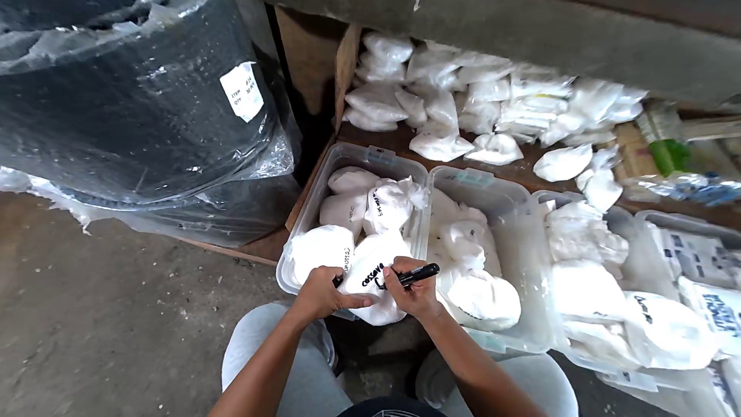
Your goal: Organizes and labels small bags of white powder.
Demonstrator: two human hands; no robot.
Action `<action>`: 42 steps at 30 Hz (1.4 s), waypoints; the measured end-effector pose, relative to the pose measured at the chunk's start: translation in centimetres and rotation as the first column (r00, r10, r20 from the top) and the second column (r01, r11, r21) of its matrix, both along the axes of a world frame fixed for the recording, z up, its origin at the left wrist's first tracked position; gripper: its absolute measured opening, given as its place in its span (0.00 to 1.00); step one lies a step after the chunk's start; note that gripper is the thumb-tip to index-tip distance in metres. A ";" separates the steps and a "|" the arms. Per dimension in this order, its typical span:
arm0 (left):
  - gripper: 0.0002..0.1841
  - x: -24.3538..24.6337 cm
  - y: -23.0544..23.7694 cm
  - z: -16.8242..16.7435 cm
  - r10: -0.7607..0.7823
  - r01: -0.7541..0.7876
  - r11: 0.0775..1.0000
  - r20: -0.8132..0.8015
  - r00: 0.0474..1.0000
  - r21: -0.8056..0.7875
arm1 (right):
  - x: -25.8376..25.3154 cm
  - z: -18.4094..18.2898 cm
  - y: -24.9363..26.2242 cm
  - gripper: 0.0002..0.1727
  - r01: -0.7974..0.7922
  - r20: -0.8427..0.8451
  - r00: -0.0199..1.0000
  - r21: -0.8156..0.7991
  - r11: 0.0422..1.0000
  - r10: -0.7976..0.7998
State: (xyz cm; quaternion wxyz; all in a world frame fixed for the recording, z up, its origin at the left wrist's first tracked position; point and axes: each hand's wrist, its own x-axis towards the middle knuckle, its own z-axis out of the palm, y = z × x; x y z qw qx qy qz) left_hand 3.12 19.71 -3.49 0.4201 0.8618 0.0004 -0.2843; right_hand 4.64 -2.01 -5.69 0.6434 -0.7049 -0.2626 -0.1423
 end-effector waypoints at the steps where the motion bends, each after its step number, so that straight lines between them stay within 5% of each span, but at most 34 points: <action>1: 0.33 0.0 0.0 0.0 -0.001 0.001 1.000 -0.005 1.000 0.002 | 0.0 0.0 0.1 0.15 -0.007 0.001 1.000 0.003 1.000 0.007; 8: 0.33 0.0 0.0 0.0 0.005 -0.005 1.000 0.003 1.000 0.000 | 0.3 -0.1 0.3 0.15 0.125 0.024 0.992 0.003 0.992 -0.125; 42: 0.30 -0.1 -0.1 -0.3 0.015 -0.015 1.000 0.024 1.000 0.016 | 0.4 -0.6 -0.1 0.17 0.234 0.043 0.971 0.013 0.972 -0.235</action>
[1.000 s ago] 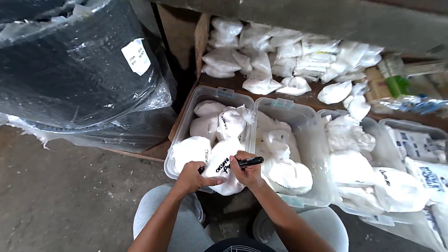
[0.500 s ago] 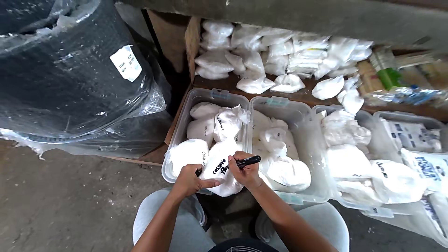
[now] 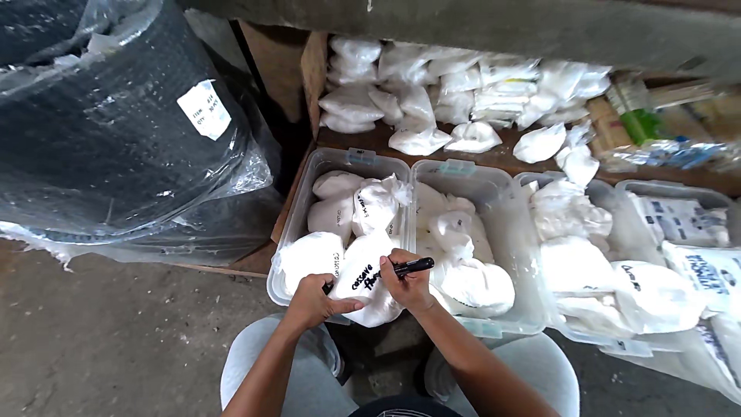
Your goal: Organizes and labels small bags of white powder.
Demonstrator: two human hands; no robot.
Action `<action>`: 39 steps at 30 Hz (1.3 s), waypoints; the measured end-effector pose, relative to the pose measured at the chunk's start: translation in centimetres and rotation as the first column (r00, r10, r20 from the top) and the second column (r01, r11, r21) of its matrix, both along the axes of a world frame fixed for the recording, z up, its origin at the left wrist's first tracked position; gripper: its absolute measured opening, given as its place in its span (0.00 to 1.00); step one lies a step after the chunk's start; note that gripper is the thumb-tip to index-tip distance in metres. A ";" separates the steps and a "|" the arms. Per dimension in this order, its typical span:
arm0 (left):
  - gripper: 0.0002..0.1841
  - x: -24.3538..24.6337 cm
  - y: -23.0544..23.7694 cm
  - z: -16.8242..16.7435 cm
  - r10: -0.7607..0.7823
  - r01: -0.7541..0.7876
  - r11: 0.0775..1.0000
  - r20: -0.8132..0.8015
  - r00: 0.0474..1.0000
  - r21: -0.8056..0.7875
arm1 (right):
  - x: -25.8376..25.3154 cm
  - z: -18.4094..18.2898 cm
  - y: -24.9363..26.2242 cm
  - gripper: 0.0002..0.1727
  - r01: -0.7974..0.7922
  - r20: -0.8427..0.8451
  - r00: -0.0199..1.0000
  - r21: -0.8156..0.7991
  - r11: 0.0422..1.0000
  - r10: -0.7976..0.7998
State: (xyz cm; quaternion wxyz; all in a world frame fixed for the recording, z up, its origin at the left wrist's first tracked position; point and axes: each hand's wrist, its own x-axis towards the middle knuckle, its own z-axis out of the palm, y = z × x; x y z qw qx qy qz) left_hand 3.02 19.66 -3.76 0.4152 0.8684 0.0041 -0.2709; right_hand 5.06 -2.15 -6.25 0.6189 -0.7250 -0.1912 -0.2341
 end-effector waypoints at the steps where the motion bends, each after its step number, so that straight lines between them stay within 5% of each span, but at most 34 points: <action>1: 0.30 0.0 0.0 0.0 -0.002 0.002 1.000 0.000 1.000 0.000 | 0.0 0.0 -0.1 0.17 -0.001 0.001 1.000 0.001 1.000 0.001; 13: 0.29 0.1 0.1 0.1 -0.007 0.007 1.000 0.002 1.000 0.007 | 0.0 0.0 0.1 0.17 0.059 -0.004 0.998 -0.012 0.998 -0.059; 20: 0.31 -0.5 0.4 0.2 -0.003 0.005 0.999 0.061 0.998 -0.040 | 0.2 1.1 0.1 0.13 0.112 -0.078 0.992 0.110 0.988 -0.104; 23: 0.44 -1.5 1.6 0.0 0.057 -0.046 0.998 0.287 0.956 -0.045 | -0.2 3.2 -0.1 0.06 0.013 -0.089 0.996 0.187 0.982 0.004; 26: 0.49 -2.2 2.4 -0.9 0.209 -0.050 0.966 0.654 0.727 -0.253 | -1.3 4.8 0.7 0.09 -0.170 -0.100 0.977 0.174 0.970 0.190; 28: 0.59 -2.3 1.6 -0.2 0.340 0.036 0.851 0.603 0.722 -0.524 | -2.6 5.8 1.5 0.12 -0.312 -0.122 0.934 0.175 0.934 0.335; 31: 0.67 -2.6 0.4 1.1 0.390 0.063 0.730 0.491 0.779 -0.680 | -4.0 7.1 2.5 0.17 -0.434 -0.113 0.878 0.224 0.872 0.466; 39: 0.66 -4.4 -1.0 3.0 0.294 0.179 0.814 0.659 0.693 -0.552 | -5.3 7.9 3.0 0.19 -0.412 -0.001 0.911 0.053 0.910 0.413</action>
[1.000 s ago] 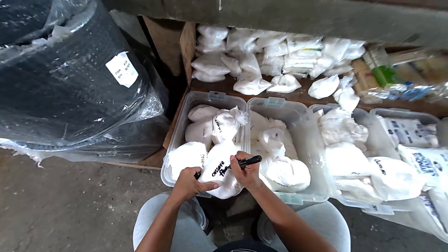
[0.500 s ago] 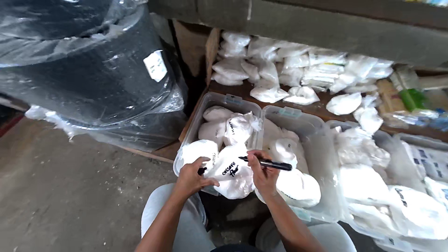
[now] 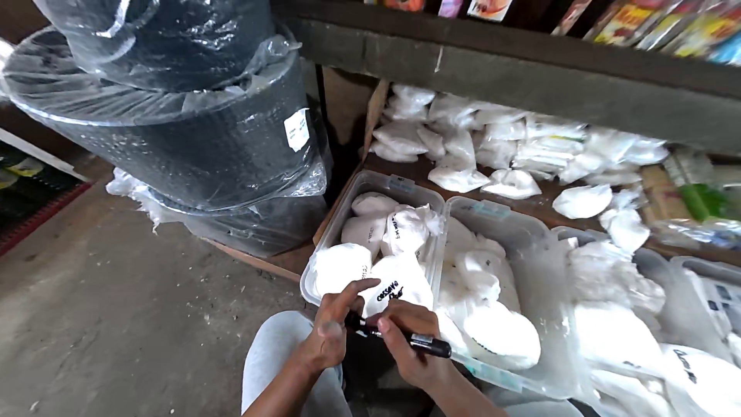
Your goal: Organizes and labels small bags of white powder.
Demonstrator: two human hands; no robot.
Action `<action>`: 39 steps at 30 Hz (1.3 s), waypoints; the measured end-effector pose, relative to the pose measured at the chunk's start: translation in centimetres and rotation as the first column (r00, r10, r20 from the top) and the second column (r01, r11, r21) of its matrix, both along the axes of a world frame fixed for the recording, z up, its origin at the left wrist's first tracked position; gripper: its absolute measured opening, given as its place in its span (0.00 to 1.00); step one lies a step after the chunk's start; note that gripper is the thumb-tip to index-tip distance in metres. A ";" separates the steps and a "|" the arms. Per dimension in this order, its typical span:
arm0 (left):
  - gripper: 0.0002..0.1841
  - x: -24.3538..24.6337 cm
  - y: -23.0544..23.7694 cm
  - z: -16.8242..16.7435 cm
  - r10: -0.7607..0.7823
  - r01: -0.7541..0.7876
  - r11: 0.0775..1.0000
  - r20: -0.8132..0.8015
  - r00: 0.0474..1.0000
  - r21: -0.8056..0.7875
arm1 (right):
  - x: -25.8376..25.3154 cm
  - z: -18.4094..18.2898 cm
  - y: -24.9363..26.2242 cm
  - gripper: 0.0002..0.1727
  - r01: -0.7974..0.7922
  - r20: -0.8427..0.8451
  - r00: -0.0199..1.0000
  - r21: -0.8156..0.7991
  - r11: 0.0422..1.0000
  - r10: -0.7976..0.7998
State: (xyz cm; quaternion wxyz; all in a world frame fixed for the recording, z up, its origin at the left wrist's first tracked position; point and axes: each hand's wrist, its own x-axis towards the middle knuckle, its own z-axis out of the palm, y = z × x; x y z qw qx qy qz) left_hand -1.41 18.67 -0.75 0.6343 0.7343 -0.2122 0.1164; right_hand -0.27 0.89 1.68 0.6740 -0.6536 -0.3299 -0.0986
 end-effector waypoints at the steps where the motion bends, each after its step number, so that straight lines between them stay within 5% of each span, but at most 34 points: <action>1: 0.65 -0.3 -0.2 0.2 0.004 -0.004 1.000 0.018 1.000 0.024 | -0.2 -0.1 0.0 0.19 -0.017 -0.011 1.000 0.003 1.000 0.017; 5: 0.60 -1.6 -1.6 0.9 -0.038 0.037 0.998 0.038 0.999 0.041 | -0.8 -0.1 -0.3 0.17 -0.074 0.025 0.997 -0.015 0.997 0.075; 8: 0.64 -2.8 -3.9 1.7 -0.050 0.045 0.990 -0.036 0.998 -0.136 | -1.4 -0.6 -0.4 0.21 -0.070 0.128 0.989 0.009 0.998 0.068; 13: 0.68 -3.7 -7.0 1.1 -0.055 -0.002 0.963 -0.202 0.978 -0.271 | -1.9 -1.0 -2.5 0.23 -0.050 -0.065 0.997 0.047 0.998 0.053; 16: 0.67 -1.2 -4.7 0.1 0.078 -0.108 0.991 -0.313 0.946 -0.080 | -1.4 -1.2 -5.9 0.20 0.092 -0.298 0.952 0.045 0.995 -0.075; 19: 0.50 2.2 -0.4 -1.1 0.319 -0.268 0.948 -0.491 0.810 0.173 | -1.7 -2.0 -9.4 0.20 0.392 -0.536 0.770 -0.032 0.920 -0.347; 21: 0.40 3.4 0.6 -1.4 0.295 -0.172 0.954 -0.657 0.694 0.246 | -2.3 -2.7 -10.2 0.18 0.343 -0.693 0.577 -0.274 0.899 -0.432; 24: 0.25 3.8 0.7 -2.0 0.060 0.235 0.927 -0.733 0.678 0.293 | -3.1 -3.9 -8.8 0.18 0.141 -0.830 0.420 -0.338 0.930 -0.366; 26: 0.35 3.9 0.5 -1.9 0.027 0.314 0.887 -0.716 0.698 0.339 | -2.8 -4.1 -7.4 0.15 0.128 -0.828 0.435 -0.332 0.934 -0.354; 30: 0.33 4.2 0.7 -0.5 0.097 0.162 0.936 -0.672 0.734 0.312 | -0.1 -3.3 -5.4 0.08 0.161 -0.737 0.545 -0.377 0.912 -0.400; 34: 0.32 7.7 2.2 1.6 0.266 -0.142 0.959 -0.611 0.746 0.245 | 6.4 -1.1 -2.8 0.15 0.100 -0.682 0.658 -0.341 0.935 -0.320; 37: 0.32 12.4 3.4 0.0 0.380 -0.253 0.922 -0.573 0.726 0.291 | 12.4 -1.1 -0.5 0.24 0.053 -0.754 0.601 -0.293 0.955 -0.265; 39: 0.35 15.0 3.8 -2.2 0.468 -0.234 0.869 -0.574 0.672 0.435 | 15.5 -2.6 0.5 0.20 -0.025 -0.811 0.504 -0.357 0.934 -0.297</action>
